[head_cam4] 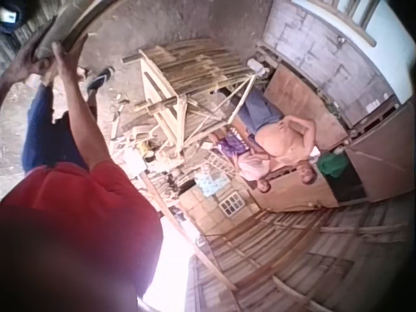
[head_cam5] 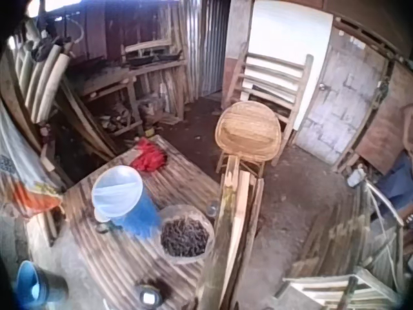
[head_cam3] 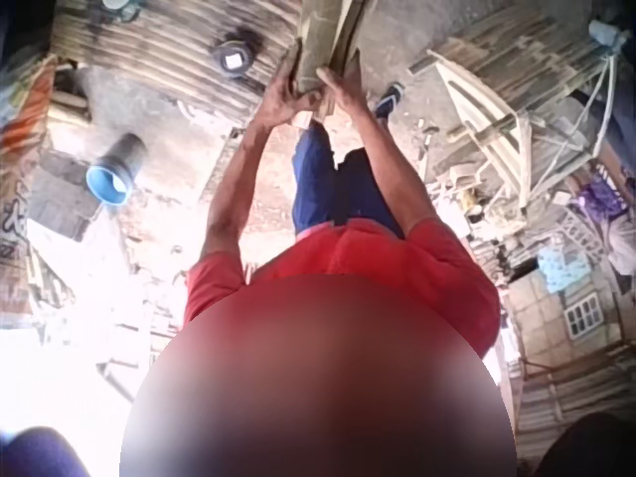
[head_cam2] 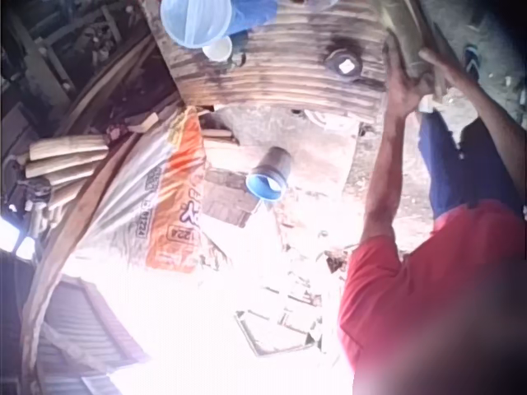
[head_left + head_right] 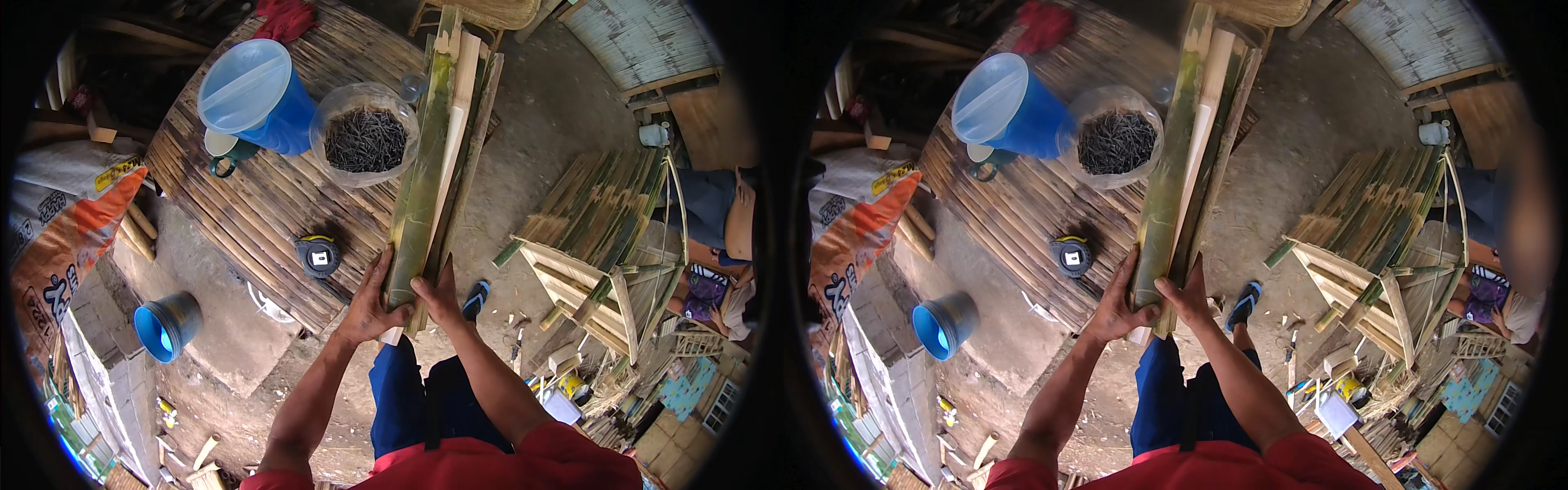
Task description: The person assembles a bamboo frame by hammering nails into joints and attaching bamboo slats. They retrieve nails from a pouch, position slats, and secure them with a hammer while working in a cluttered workshop.
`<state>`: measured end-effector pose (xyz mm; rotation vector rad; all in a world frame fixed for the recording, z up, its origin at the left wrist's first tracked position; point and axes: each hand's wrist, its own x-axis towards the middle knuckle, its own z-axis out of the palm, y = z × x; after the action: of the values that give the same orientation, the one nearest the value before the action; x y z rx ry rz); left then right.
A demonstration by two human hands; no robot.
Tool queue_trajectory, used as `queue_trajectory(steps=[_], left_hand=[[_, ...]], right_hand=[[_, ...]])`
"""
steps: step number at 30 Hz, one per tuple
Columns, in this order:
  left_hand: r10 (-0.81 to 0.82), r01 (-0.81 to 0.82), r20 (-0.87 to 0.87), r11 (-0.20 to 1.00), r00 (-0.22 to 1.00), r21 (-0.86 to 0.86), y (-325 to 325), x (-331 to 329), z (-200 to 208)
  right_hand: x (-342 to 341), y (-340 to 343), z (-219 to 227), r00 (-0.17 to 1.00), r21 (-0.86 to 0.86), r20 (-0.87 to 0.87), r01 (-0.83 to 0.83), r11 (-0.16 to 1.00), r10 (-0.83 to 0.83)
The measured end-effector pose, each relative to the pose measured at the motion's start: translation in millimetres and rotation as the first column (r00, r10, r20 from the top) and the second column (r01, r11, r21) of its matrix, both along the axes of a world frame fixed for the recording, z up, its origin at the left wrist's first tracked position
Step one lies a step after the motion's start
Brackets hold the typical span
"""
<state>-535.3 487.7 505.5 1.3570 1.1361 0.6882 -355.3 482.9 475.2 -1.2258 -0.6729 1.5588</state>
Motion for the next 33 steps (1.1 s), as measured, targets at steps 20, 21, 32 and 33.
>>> queue_trajectory(steps=[20, 21, 32, 33], left_hand=[[0.082, -0.050, -0.372, 0.994, 0.925, 0.095, 37.0, -42.6, 28.9], [0.089, -0.040, -0.444, 0.992, 0.892, 0.119, 34.1, -37.2, 34.3], [0.145, 0.209, -0.820, 0.929, 0.553, 0.305, 30.8, 16.7, 33.4], [0.117, 0.215, -0.834, 0.938, 0.540, 0.271, 31.1, 16.0, 32.8]], right_hand=[[-18.7, 60.6, -4.9, 0.735, 0.007, 0.666, -0.172, 0.985, 0.124], [-19.1, 61.7, -7.5, 0.741, -0.021, 0.670, -0.055, 0.998, 0.055], [-29.4, 61.5, -13.3, 0.699, 0.133, 0.710, -0.013, 0.991, -0.086], [-25.9, 60.0, -15.4, 0.715, 0.137, 0.696, -0.036, 0.990, -0.070]])
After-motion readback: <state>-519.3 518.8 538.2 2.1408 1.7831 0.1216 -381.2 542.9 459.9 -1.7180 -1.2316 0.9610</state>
